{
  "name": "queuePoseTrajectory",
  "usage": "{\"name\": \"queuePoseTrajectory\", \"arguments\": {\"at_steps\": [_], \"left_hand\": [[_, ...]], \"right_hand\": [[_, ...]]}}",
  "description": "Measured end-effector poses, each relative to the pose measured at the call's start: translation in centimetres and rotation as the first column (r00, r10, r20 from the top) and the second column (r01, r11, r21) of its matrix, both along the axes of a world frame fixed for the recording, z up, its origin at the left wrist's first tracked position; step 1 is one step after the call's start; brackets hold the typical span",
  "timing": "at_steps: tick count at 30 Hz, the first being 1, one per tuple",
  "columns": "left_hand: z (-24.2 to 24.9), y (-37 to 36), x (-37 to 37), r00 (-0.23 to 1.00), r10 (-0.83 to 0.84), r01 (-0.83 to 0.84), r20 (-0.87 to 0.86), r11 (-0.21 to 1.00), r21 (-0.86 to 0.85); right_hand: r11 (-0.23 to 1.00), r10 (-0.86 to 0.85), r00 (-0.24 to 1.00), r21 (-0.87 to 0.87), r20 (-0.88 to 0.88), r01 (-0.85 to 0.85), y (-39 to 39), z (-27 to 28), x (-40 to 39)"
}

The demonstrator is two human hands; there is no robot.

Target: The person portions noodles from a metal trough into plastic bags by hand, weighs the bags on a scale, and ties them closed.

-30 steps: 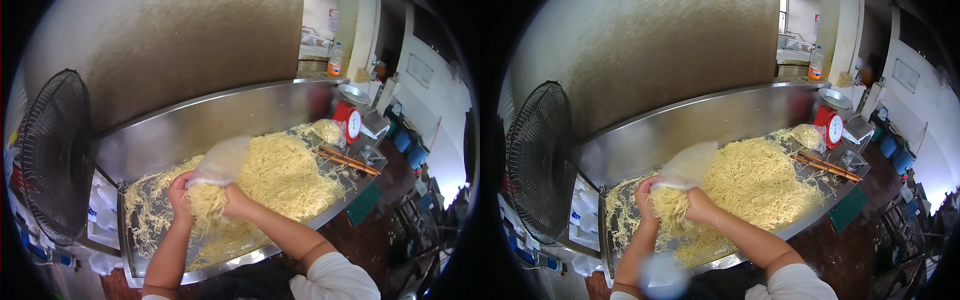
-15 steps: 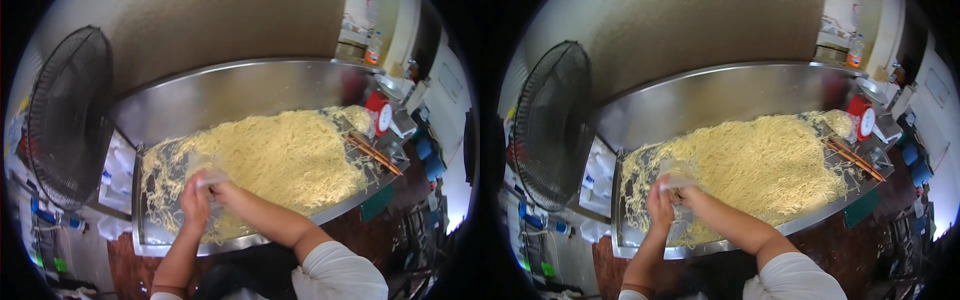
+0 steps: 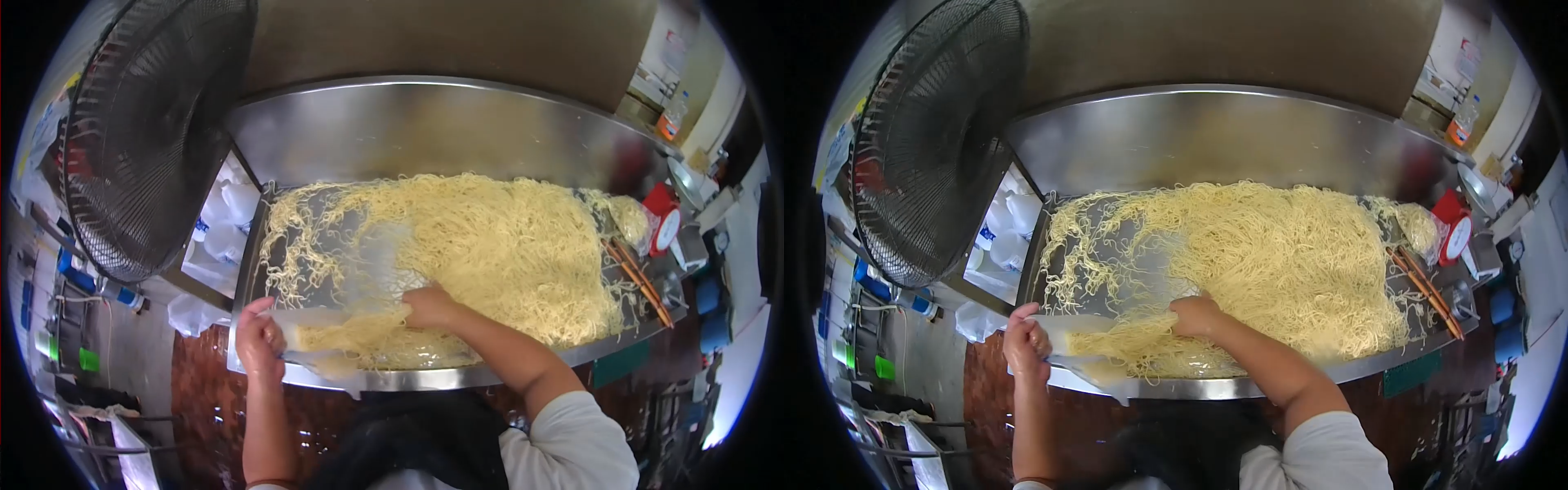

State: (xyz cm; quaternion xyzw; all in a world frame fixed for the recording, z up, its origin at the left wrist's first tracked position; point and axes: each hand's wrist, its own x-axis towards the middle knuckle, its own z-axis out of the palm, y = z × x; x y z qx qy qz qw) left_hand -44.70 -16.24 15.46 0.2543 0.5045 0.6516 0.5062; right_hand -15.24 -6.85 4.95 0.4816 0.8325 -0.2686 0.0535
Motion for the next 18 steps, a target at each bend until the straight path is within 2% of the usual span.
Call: {"name": "queuePoseTrajectory", "arguments": {"at_steps": [1,2,3,4,6,7,9,10,12,14,15,16,18], "left_hand": [[-0.7,-0.6,-1.7,0.977,-0.141,0.13,0.158,0.988,0.078],[-1.2,-0.5,-1.1,0.971,-0.237,0.238,-0.036,0.971,0.025],[-1.6,0.1,0.4,0.913,-0.342,0.341,-0.224,0.939,-0.046],[-2.2,0.8,2.2,0.804,-0.443,0.429,-0.397,0.894,-0.13],[-5.0,2.4,7.0,0.5,-0.451,0.684,-0.739,0.729,0.018],[-4.9,2.9,7.2,0.366,-0.454,0.661,-0.812,0.741,-0.116],[-3.6,3.6,7.6,0.081,-0.47,0.543,-0.879,0.76,-0.357],[-2.4,3.7,7.5,0.019,-0.467,0.499,-0.884,0.771,-0.396],[0.0,4.5,6.5,-0.107,-0.466,0.387,-0.878,0.794,-0.468],[0.4,5.6,5.7,-0.253,-0.46,0.34,-0.851,0.782,-0.523],[0.5,5.7,5.3,-0.326,-0.461,0.305,-0.825,0.775,-0.553],[0.5,5.6,5.1,-0.348,-0.481,0.273,-0.805,0.769,-0.578],[0.4,5.6,5.1,-0.4,-0.512,0.209,-0.76,0.757,-0.62]], "right_hand": [[1.0,-0.022,0.991,-0.003,-0.131,0.022,0.0,1.5,0.1],[0.998,-0.055,0.963,-0.018,-0.263,0.052,-0.5,3.1,0.2],[1.0,0.018,0.952,0.029,-0.305,-0.01,-1.0,5.5,-0.7],[0.994,0.089,0.935,0.085,-0.344,-0.064,-1.4,8.0,-2.2],[0.989,0.149,0.935,0.067,-0.321,-0.134,-2.2,11.8,-4.1],[0.984,0.176,0.934,0.061,-0.311,-0.165,-2.1,12.8,-4.2],[0.957,0.183,0.916,-0.15,-0.356,-0.249,-0.9,11.7,-0.6],[0.92,0.183,0.907,-0.259,-0.38,-0.295,-0.5,11.1,1.7],[0.785,0.188,0.982,-0.599,-0.012,-0.157,0.0,11.1,5.5],[0.845,-0.08,0.992,-0.534,-0.101,0.013,-1.0,12.8,9.3],[0.857,-0.096,0.99,-0.515,-0.105,0.028,-1.0,13.5,11.1],[0.867,-0.111,0.987,-0.496,-0.112,0.041,-0.7,14.1,12.9],[0.826,-0.272,0.959,-0.53,-0.08,0.19,-0.2,15.0,16.4]]}}
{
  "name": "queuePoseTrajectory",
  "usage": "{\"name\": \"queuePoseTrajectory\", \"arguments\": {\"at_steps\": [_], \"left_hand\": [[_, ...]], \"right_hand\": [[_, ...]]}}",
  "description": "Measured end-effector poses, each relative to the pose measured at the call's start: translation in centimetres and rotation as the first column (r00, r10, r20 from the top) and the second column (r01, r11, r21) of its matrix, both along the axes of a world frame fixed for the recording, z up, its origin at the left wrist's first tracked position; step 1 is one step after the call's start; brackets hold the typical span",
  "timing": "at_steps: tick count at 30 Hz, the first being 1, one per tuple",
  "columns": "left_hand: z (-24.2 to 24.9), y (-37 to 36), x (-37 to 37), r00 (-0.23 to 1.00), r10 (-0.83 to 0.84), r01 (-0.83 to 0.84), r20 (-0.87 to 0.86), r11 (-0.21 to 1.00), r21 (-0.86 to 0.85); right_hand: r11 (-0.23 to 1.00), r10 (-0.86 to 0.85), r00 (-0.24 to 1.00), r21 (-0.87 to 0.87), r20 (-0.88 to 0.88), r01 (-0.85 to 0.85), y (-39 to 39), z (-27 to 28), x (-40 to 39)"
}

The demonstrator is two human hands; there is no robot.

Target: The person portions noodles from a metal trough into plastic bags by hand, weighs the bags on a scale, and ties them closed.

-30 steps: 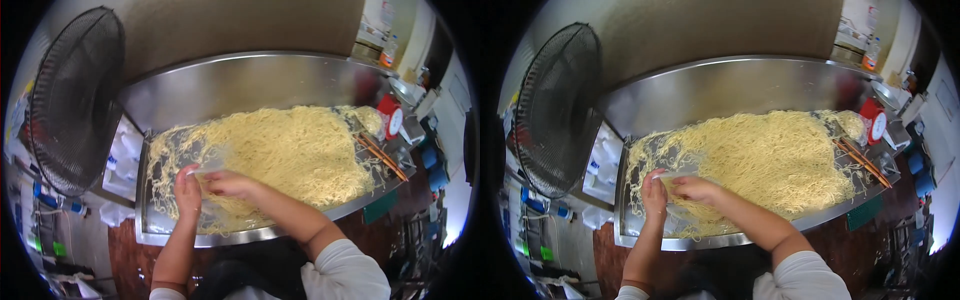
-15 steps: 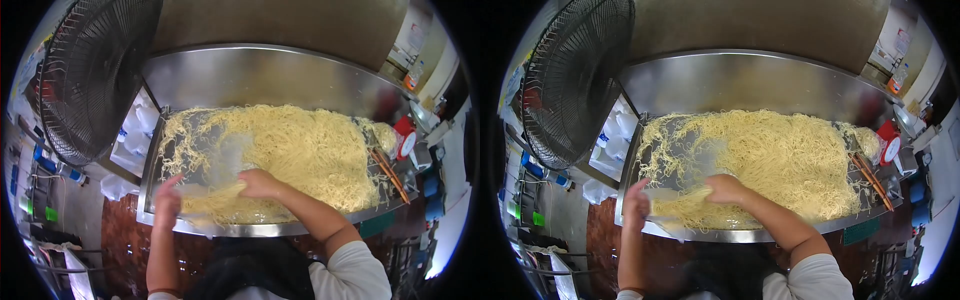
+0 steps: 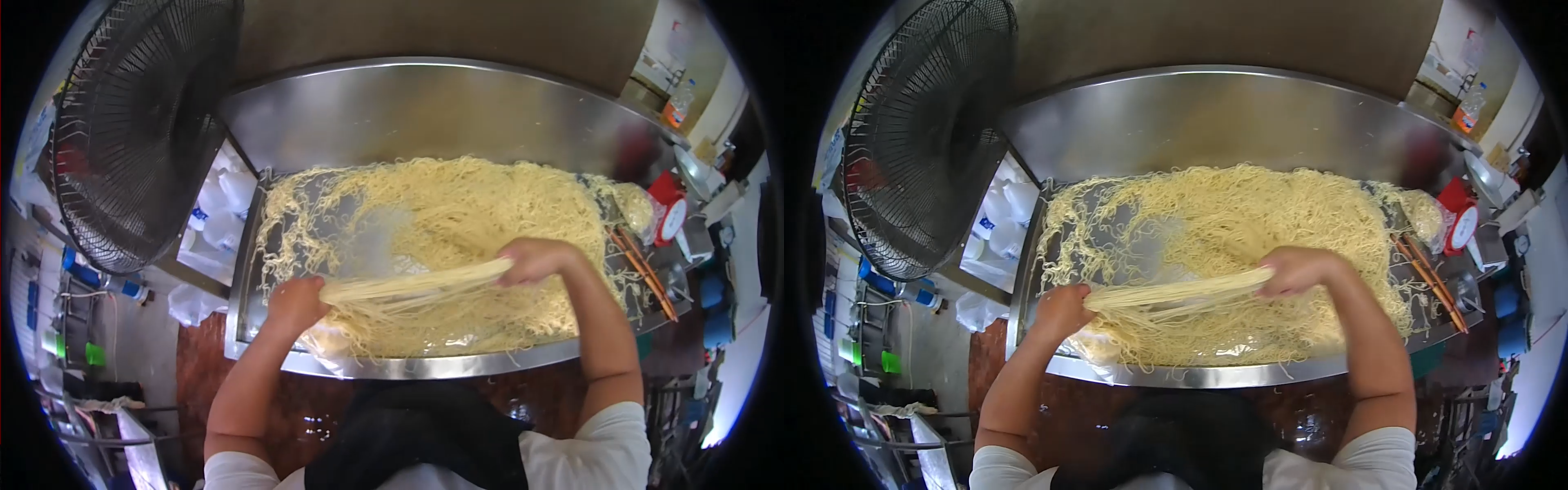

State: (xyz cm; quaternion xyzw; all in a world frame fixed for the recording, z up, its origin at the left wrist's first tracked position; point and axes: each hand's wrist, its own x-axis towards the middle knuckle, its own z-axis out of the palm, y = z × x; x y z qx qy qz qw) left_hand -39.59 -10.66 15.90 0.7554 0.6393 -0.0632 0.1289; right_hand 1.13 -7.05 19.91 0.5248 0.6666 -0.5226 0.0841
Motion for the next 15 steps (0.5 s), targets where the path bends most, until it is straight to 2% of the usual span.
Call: {"name": "queuePoseTrajectory", "arguments": {"at_steps": [4,6,8,11,12,13,14,15], "left_hand": [[-1.3,-0.3,0.2,0.999,0.01,-0.01,-0.043,1.0,-0.021],[-2.1,0.0,-1.1,0.993,0.032,-0.04,-0.117,0.997,-0.061],[-1.6,-0.4,-2.5,0.986,0.052,-0.066,-0.161,0.994,-0.087],[-3.9,-0.6,-6.4,0.933,0.073,-0.134,-0.353,0.979,-0.153],[-3.5,-1.0,-6.6,0.937,0.104,-0.158,-0.334,0.978,-0.139],[-3.0,-1.4,-6.8,0.94,0.134,-0.18,-0.315,0.976,-0.123],[-2.4,-1.6,-6.9,0.942,0.161,-0.201,-0.296,0.973,-0.11],[-2.3,-1.7,-7.2,0.95,0.148,-0.179,-0.274,0.98,-0.09]], "right_hand": [[0.966,-0.258,0.966,0.002,-0.023,0.258,1.0,1.3,5.1],[0.899,-0.434,0.901,0.054,-0.031,0.435,1.9,0.7,8.8],[0.769,-0.594,0.794,0.199,-0.128,0.608,3.0,-2.4,14.1],[0.521,-0.758,0.626,0.406,-0.186,0.751,4.5,-5.6,17.5],[0.639,-0.644,0.765,0.552,0.004,0.535,4.6,-5.7,17.3],[0.719,-0.509,0.834,0.639,0.215,0.274,4.9,-6.0,16.9],[0.756,-0.364,0.826,0.654,0.43,-0.008,5.0,-6.3,16.5],[0.789,-0.391,0.808,0.612,0.44,0.048,4.7,-5.7,14.0]]}}
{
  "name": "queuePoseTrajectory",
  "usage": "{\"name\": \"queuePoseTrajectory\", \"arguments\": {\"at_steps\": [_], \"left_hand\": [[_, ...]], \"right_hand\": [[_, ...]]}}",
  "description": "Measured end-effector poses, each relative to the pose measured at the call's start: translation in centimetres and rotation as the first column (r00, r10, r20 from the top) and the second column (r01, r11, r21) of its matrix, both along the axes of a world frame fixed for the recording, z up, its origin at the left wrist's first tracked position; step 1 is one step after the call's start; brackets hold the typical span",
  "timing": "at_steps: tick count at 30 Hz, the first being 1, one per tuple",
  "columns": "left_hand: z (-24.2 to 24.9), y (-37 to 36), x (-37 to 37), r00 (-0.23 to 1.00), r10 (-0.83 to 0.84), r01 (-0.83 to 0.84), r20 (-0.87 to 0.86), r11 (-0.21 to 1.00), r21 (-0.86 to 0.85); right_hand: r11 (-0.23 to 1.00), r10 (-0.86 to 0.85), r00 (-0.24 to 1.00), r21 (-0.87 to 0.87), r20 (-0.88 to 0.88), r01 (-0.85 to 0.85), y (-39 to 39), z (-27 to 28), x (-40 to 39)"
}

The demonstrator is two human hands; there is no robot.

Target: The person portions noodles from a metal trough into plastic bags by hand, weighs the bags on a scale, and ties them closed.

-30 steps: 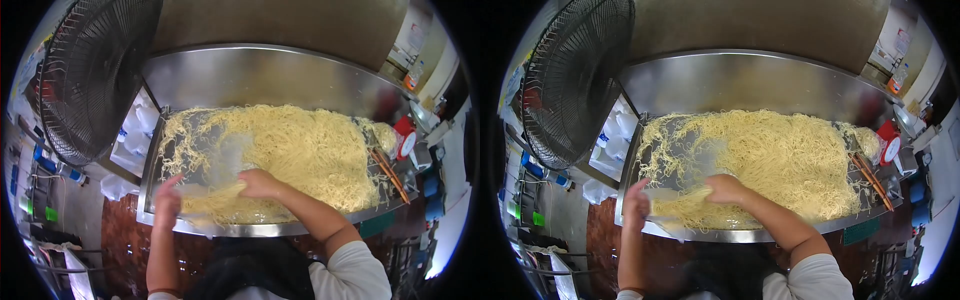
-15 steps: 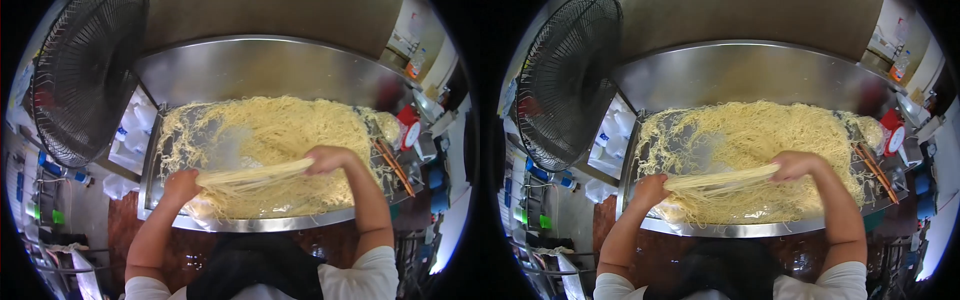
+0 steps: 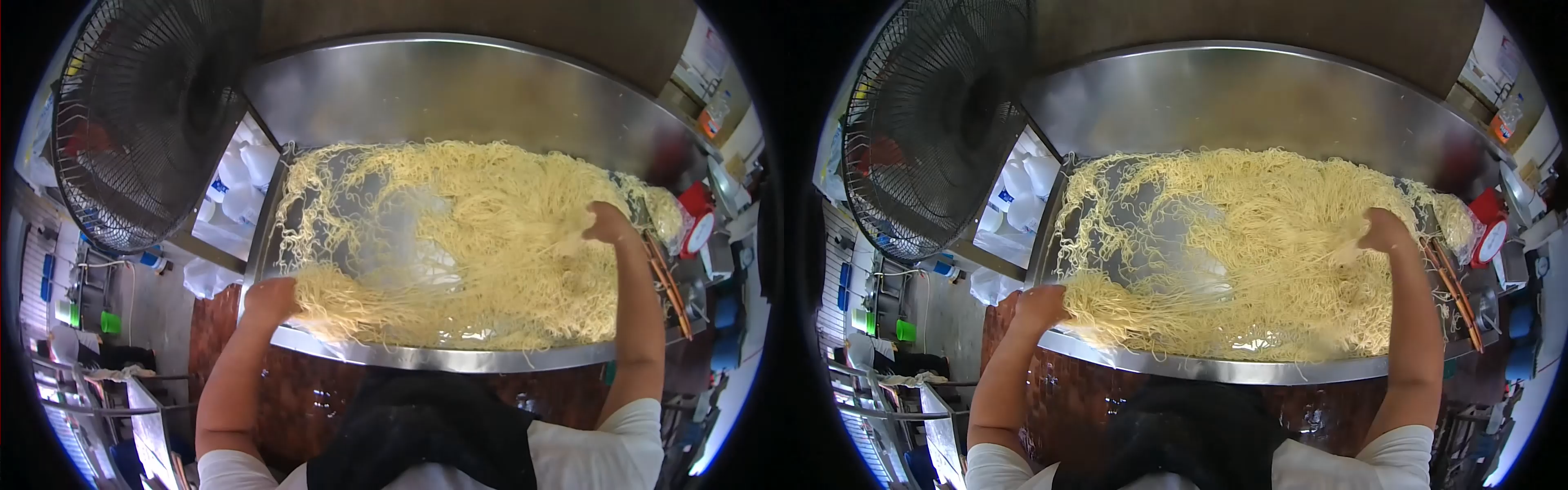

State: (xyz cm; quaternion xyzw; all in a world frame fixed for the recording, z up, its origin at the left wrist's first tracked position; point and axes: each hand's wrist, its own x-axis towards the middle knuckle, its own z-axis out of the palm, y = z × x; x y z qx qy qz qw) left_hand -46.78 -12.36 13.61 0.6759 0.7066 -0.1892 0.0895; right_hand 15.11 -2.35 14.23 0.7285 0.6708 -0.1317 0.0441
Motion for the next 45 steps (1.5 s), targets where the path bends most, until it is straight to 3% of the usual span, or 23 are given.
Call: {"name": "queuePoseTrajectory", "arguments": {"at_steps": [2,4,6,7,9,10,13,14,17,18,21,24,27,30,33,34,36,37,38,39,41,42,45], "left_hand": [[0.5,-0.1,-0.1,0.999,0.001,-0.001,0.042,1.0,0.007],[0.2,-0.1,-0.5,0.996,0.019,-0.021,0.089,1.0,0.013],[0.7,-0.4,-0.7,0.983,0.035,-0.034,0.179,0.999,-0.009],[0.8,-0.6,-1.0,0.974,0.045,-0.041,0.22,0.999,-0.021],[0.0,-1.3,-2.6,0.931,0.062,-0.065,0.359,0.998,-0.004],[-0.3,-1.6,-3.1,0.902,0.065,-0.075,0.428,0.997,0.007],[0.7,-2.4,-2.6,0.757,0.188,-0.185,0.626,0.98,-0.07],[0.2,-2.6,-2.8,0.634,0.267,-0.234,0.726,0.961,-0.149],[0.9,-2.9,0.2,0.053,0.327,-0.259,0.944,0.917,-0.303],[1.9,-2.7,1.8,-0.02,0.325,-0.185,0.945,0.928,-0.323],[-3.5,-0.7,4.7,0.05,0.11,0.12,0.993,0.986,-0.115],[-8.2,0.3,5.9,-0.134,0.296,0.039,0.946,0.955,-0.294],[-6.5,0.1,8.0,-0.228,0.405,-0.153,0.886,0.883,-0.443],[0.5,0.2,7.9,-0.185,0.428,-0.245,0.885,0.852,-0.463],[4.8,0.1,7.0,0.149,0.084,-0.241,0.985,0.969,-0.046],[4.7,0.3,6.1,0.355,-0.052,-0.12,0.934,0.988,0.1],[5.0,1.0,6.8,0.832,0.004,0.033,0.555,0.998,-0.055],[4.9,1.2,6.9,0.961,-0.011,0.058,0.277,0.985,-0.162],[2.1,1.3,6.0,0.964,-0.165,0.205,0.206,0.96,-0.19],[0.5,0.9,4.9,0.943,-0.193,0.239,0.271,0.96,-0.145],[-1.4,0.2,2.5,0.881,-0.266,0.31,0.391,0.949,-0.052],[-1.7,0.3,1.5,0.768,-0.184,0.277,0.614,0.959,-0.059],[-3.2,-0.7,2.9,0.088,0.193,0.077,0.977,0.977,-0.2]], "right_hand": [[1.0,-0.001,0.999,0.011,0.032,0.001,-2.0,2.3,-8.9],[0.968,0.212,0.959,0.173,-0.19,-0.18,-4.5,-0.4,-15.2],[0.935,0.334,0.86,0.022,-0.385,-0.354,-7.7,-2.9,-22.3],[0.85,0.508,0.756,0.098,-0.413,-0.518,-9.2,-6.1,-24.8],[0.761,0.649,0.679,0.283,-0.343,-0.584,-11.7,-11.0,-29.9],[0.688,0.713,0.66,0.422,-0.239,-0.591,-12.4,-13.2,-31.6],[0.791,0.61,0.732,0.195,-0.304,-0.579,-12.4,-14.7,-34.0],[0.779,0.627,0.725,0.195,-0.286,-0.596,-12.3,-14.7,-33.8],[0.905,0.402,0.71,0.129,-0.578,-0.406,-10.3,-13.3,-33.7],[0.919,0.378,0.586,0.21,-0.717,-0.335,-9.2,-10.8,-34.3],[0.951,0.272,0.142,0.244,-0.952,-0.188,-8.3,-1.3,-38.7],[0.819,0.566,0.189,0.519,-0.803,-0.245,-7.5,-1.0,-41.2],[0.843,0.535,0.212,0.504,-0.818,-0.187,-6.6,-1.4,-39.0],[0.837,0.544,0.261,0.539,-0.798,-0.097,-6.4,-1.4,-36.3],[0.873,0.484,0.531,0.344,-0.696,-0.345,-8.3,-3.4,-33.6],[0.895,0.443,0.58,0.303,-0.683,-0.327,-8.9,-5.0,-33.6],[0.932,0.359,0.674,0.216,-0.646,-0.29,-9.9,-8.2,-33.6],[0.924,0.355,0.722,0.106,-0.594,-0.367,-9.7,-8.1,-33.4],[0.903,0.359,0.763,-0.008,-0.537,-0.43,-9.2,-7.9,-33.1],[0.871,0.369,0.798,-0.123,-0.476,-0.476,-8.6,-7.6,-32.8],[0.855,0.425,0.773,-0.072,-0.471,-0.514,-7.9,-6.9,-31.3],[0.845,0.451,0.762,-0.054,-0.465,-0.533,-7.7,-6.3,-30.8],[0.787,0.506,0.624,0.023,-0.596,-0.616,-7.0,-1.9,-32.3]]}}
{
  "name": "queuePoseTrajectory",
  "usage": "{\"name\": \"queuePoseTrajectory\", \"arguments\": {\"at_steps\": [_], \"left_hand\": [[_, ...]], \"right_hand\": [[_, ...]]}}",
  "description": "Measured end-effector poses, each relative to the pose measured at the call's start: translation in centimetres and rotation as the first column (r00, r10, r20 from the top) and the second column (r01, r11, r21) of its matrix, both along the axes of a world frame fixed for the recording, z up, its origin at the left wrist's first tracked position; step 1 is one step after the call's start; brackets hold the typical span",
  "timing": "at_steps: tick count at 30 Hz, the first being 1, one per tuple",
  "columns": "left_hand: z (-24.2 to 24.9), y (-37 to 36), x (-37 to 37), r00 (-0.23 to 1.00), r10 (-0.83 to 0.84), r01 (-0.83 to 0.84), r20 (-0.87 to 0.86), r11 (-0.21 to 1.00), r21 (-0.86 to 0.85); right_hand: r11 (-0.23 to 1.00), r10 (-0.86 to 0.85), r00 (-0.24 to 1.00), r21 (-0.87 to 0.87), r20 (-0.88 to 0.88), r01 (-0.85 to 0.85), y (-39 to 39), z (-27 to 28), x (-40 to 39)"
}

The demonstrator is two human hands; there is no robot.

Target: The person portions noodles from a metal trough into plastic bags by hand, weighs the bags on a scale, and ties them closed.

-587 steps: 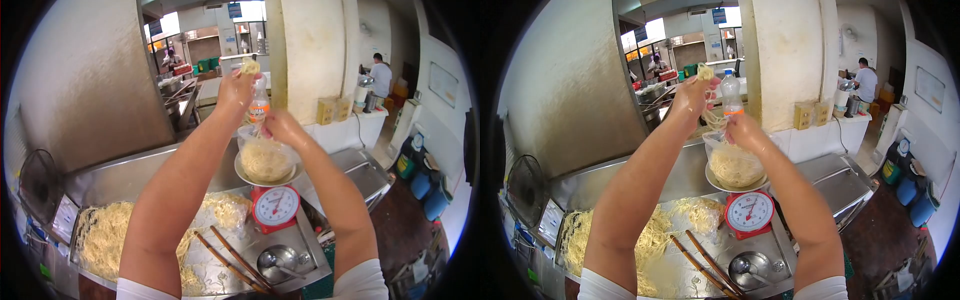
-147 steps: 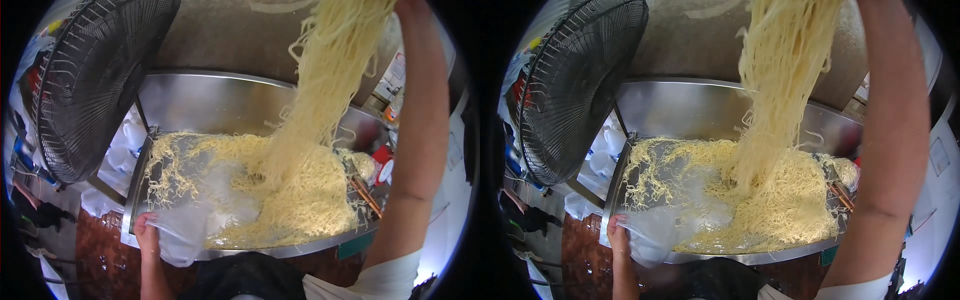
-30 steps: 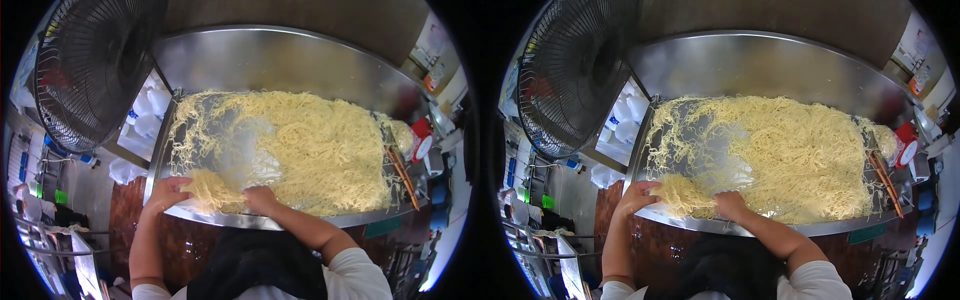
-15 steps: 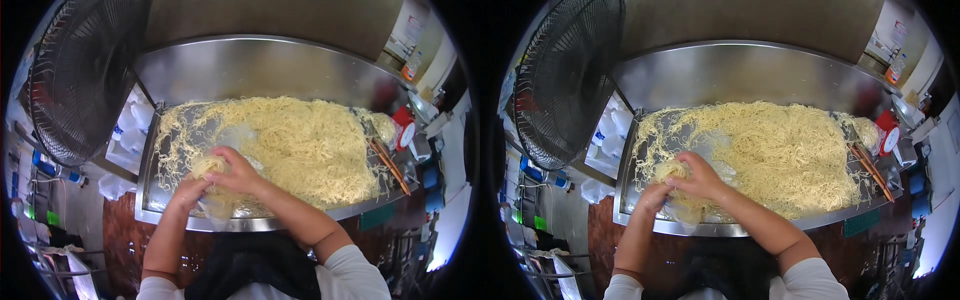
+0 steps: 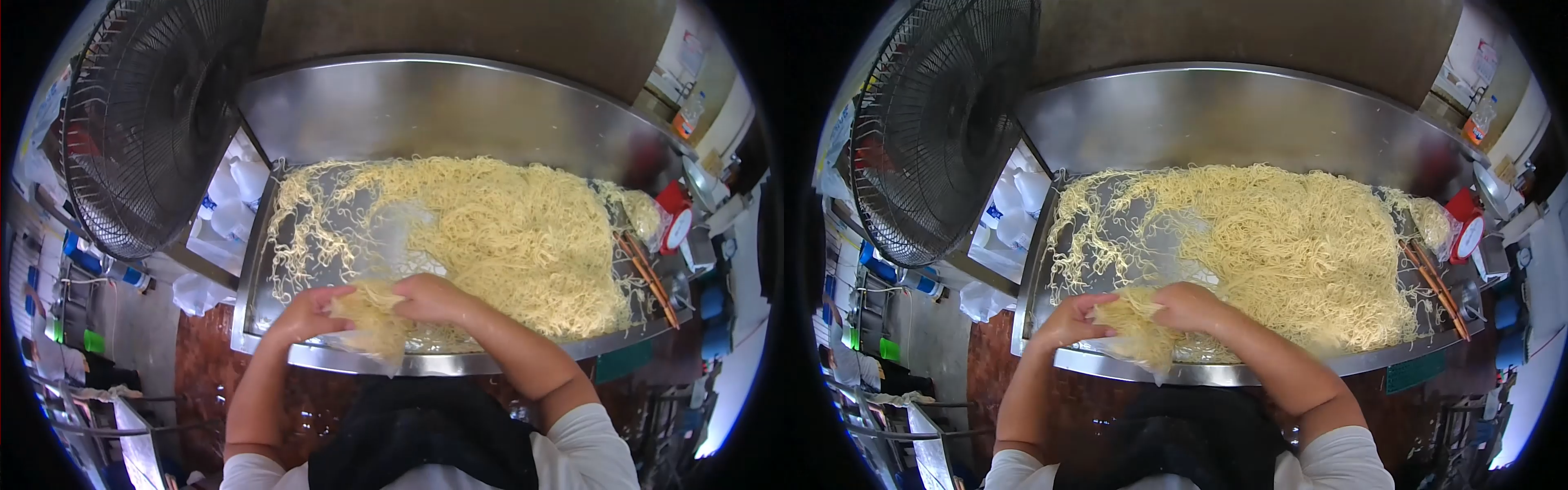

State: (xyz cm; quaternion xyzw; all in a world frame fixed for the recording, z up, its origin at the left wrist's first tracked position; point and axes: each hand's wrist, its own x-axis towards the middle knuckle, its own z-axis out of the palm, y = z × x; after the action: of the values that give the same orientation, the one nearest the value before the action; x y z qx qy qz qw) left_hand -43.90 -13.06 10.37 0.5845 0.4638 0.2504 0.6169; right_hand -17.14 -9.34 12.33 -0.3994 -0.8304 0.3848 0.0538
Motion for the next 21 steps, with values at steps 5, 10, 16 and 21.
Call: {"name": "queuePoseTrajectory", "arguments": {"at_steps": [5,10,16,21], "left_hand": [[1.1,0.0,6.9,0.881,0.012,0.169,-0.474,0.926,0.337],[2.9,-0.4,5.8,0.495,-0.056,0.414,-0.867,0.892,0.179],[3.2,-0.9,2.5,0.361,-0.102,0.385,-0.927,0.922,0.049],[1.7,-2.7,-0.9,0.833,-0.001,0.078,-0.553,0.99,0.115]], "right_hand": [[0.99,0.092,0.996,0.104,-0.012,-0.09,-0.5,4.3,-1.7],[0.965,-0.187,0.976,-0.166,0.114,0.205,1.3,3.7,6.4],[0.806,-0.587,0.766,0.274,0.261,0.525,4.0,0.5,15.9],[0.921,-0.377,0.838,0.253,0.395,0.296,3.8,2.7,9.2]]}}
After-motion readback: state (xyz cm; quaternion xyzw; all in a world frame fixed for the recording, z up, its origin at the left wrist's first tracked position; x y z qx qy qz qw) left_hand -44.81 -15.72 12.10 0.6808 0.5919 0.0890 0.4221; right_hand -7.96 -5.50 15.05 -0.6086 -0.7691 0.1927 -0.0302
